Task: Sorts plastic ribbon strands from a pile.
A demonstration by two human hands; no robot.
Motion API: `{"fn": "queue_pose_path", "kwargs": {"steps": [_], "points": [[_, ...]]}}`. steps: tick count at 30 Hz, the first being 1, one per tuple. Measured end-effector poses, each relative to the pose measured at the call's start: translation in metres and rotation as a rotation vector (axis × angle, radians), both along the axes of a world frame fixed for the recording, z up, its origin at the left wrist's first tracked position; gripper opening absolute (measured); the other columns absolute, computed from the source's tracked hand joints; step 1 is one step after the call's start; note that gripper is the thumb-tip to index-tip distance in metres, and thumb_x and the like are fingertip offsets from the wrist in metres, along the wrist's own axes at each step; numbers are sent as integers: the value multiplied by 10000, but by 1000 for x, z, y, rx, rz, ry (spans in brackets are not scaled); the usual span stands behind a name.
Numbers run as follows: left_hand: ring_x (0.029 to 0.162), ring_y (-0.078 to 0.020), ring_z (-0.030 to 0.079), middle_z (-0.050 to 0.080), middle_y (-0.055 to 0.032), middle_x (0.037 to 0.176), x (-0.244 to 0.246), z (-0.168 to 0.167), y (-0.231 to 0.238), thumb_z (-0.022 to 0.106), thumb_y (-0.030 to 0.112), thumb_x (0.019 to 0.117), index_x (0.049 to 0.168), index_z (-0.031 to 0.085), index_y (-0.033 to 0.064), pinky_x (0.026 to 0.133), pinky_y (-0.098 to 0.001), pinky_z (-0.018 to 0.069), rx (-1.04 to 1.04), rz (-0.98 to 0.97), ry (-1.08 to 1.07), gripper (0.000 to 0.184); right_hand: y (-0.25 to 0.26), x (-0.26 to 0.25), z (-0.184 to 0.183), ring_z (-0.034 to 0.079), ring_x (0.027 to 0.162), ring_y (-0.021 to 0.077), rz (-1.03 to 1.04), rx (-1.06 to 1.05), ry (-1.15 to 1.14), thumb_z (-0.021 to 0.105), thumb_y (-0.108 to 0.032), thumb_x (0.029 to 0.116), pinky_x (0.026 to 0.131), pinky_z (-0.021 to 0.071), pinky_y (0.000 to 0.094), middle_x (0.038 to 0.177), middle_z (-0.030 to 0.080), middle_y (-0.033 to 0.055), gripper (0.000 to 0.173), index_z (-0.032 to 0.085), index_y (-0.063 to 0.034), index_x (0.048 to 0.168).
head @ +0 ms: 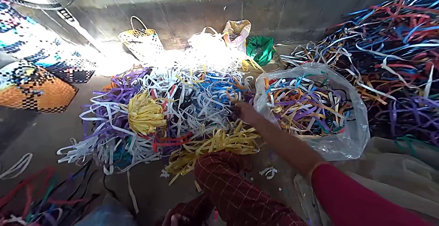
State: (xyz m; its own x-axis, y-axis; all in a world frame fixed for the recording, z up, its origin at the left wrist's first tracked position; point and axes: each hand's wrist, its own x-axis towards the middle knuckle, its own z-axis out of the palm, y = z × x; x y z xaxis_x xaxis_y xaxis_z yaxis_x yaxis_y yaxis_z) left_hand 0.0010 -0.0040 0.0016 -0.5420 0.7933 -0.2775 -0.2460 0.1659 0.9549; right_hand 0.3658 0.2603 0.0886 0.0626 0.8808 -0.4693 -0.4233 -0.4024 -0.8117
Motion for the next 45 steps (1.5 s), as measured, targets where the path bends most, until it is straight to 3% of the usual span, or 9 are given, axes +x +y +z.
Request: {"fn": "queue_pose_path", "kwargs": {"steps": [5, 8, 10, 13, 17, 29, 34, 40, 45], "points": [[649, -38, 606, 608, 29, 852, 17, 28, -7, 416, 85, 1054, 1348, 470, -39, 617, -229, 561, 62, -4, 135, 324, -75, -112, 29, 651, 728, 150, 259, 60, 268, 288, -167, 1112, 694, 560, 313, 963, 683, 78, 341, 506, -31, 1336], [799, -94, 634, 652, -91, 1026, 21, 60, -20, 485, 123, 1036, 1363, 497, -79, 760, -288, 568, -8, -33, 226, 384, -111, -169, 16, 651, 743, 143, 497, 126, 316, 285, -193, 1098, 733, 571, 334, 950, 685, 40, 348, 540, -84, 1308], [881, -166, 668, 672, -148, 1073, 16, 62, -30, 522, 133, 1042, 1371, 529, -43, 833, -363, 576, -66, -58, 285, 374, -135, -199, -8, 660, 756, 158, 722, 130, 100, 293, -176, 1095, 722, 577, 349, 968, 684, 57, 334, 541, -80, 1297], [1045, -244, 695, 689, -175, 1200, 5, 70, -56, 549, 107, 1037, 1369, 582, 6, 953, -444, 567, -56, -145, 481, 349, -153, -227, -30, 684, 956, 226, 1318, 391, -649, 464, -162, 1091, 853, 573, 406, 1191, 671, 153, 320, 577, -18, 1354], [1099, -282, 683, 682, -186, 1232, -8, 70, -112, 570, 36, 1011, 1282, 648, -17, 995, -464, 545, 44, -211, 714, 287, -168, -244, -40, 642, 1139, 384, 1811, 640, -964, 562, -217, 1057, 1014, 494, 557, 1262, 644, 258, 362, 615, 22, 1323], [825, -198, 683, 713, -121, 1007, -24, 52, -114, 554, 66, 1019, 1213, 680, 25, 786, -417, 587, 122, -107, 622, 236, -175, -247, -45, 631, 1143, 386, 1791, 568, -1125, 564, -206, 1057, 1025, 478, 563, 1232, 648, 251, 313, 665, 20, 1248], [774, -143, 673, 709, -116, 988, -26, 49, -116, 550, 60, 1017, 1220, 672, 10, 739, -333, 587, 183, -57, 470, 242, -178, -231, -41, 636, 1154, 365, 2096, 347, -1252, 565, -252, 1054, 1042, 454, 574, 1219, 673, 227, 334, 665, -14, 1266], [698, -86, 649, 688, -51, 901, -26, 48, -113, 531, 61, 1021, 1218, 659, 31, 660, -268, 585, 192, -21, 406, 237, -175, -227, -122, 575, 1269, 430, 2420, 179, -1251, 590, -275, 1041, 1080, 394, 648, 1334, 623, 260, 420, 609, -21, 1375], [703, -15, 633, 680, 0, 876, -26, 45, -114, 525, 111, 1013, 1213, 667, 39, 666, -197, 567, 123, -15, 467, 256, -160, -214, -198, 519, 1342, 434, 2223, 54, -1164, 606, -205, 1028, 1129, 372, 606, 1431, 547, 286, 502, 503, 6, 1471]]}}
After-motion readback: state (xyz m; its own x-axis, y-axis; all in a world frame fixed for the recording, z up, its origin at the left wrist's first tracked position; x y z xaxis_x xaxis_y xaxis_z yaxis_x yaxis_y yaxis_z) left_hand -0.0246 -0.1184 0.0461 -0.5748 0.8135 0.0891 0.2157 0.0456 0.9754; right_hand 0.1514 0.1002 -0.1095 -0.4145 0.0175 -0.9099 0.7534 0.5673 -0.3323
